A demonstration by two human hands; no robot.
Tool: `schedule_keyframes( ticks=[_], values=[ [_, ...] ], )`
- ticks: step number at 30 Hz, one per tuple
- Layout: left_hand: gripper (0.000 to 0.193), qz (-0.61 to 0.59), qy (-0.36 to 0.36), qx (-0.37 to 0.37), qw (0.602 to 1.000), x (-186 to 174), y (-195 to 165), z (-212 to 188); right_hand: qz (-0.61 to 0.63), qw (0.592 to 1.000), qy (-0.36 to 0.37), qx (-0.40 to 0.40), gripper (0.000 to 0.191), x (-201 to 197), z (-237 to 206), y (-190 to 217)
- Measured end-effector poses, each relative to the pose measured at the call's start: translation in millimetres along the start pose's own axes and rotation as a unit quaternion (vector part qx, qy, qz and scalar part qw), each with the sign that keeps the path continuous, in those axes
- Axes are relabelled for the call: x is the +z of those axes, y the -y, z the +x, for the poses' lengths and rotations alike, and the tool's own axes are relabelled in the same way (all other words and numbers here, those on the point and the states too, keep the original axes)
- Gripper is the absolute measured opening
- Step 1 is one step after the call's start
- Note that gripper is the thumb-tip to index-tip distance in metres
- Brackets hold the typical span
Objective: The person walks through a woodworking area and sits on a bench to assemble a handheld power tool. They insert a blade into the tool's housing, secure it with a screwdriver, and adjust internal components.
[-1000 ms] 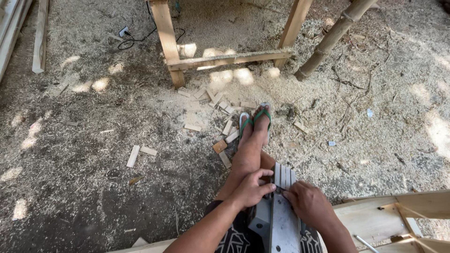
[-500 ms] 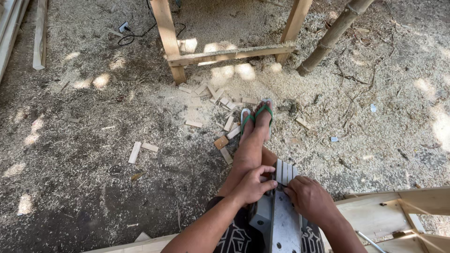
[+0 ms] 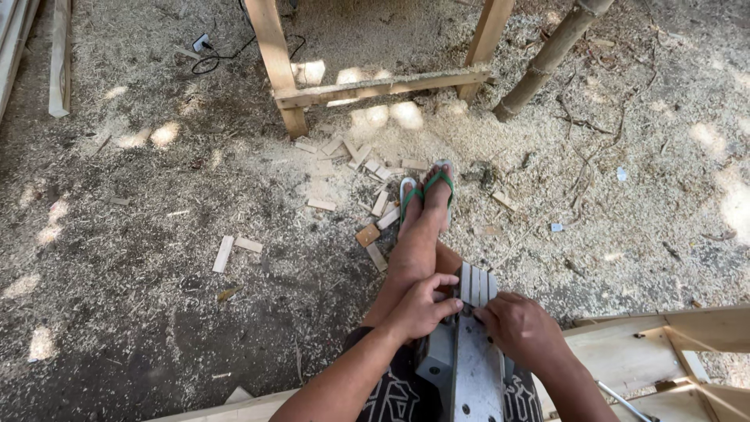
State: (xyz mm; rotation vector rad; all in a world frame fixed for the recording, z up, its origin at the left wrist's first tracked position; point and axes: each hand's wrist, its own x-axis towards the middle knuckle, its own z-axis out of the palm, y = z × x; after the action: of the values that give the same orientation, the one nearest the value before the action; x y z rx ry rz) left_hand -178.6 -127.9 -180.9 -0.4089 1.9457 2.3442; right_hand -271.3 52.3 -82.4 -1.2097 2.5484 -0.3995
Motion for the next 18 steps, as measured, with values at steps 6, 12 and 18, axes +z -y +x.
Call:
schedule_keyframes(
  ticks=[6, 12, 18],
  values=[
    [0.060, 0.026, -0.011, 0.009, 1.000, 0, 4, -1, 0.063, 0.992, -0.064, -0.082, 0.011, 3, -5, 1],
    [0.061, 0.019, -0.014, -0.001, 1.000, 1, -2, -2, 0.043, 0.999, 0.003, -0.003, 0.014, 9, 4, 0],
    [0.060, 0.026, -0.009, -0.008, 1.000, 1, -7, -4, 0.036, 0.999, 0.008, -0.004, 0.018, 3, 5, -1]
  ],
)
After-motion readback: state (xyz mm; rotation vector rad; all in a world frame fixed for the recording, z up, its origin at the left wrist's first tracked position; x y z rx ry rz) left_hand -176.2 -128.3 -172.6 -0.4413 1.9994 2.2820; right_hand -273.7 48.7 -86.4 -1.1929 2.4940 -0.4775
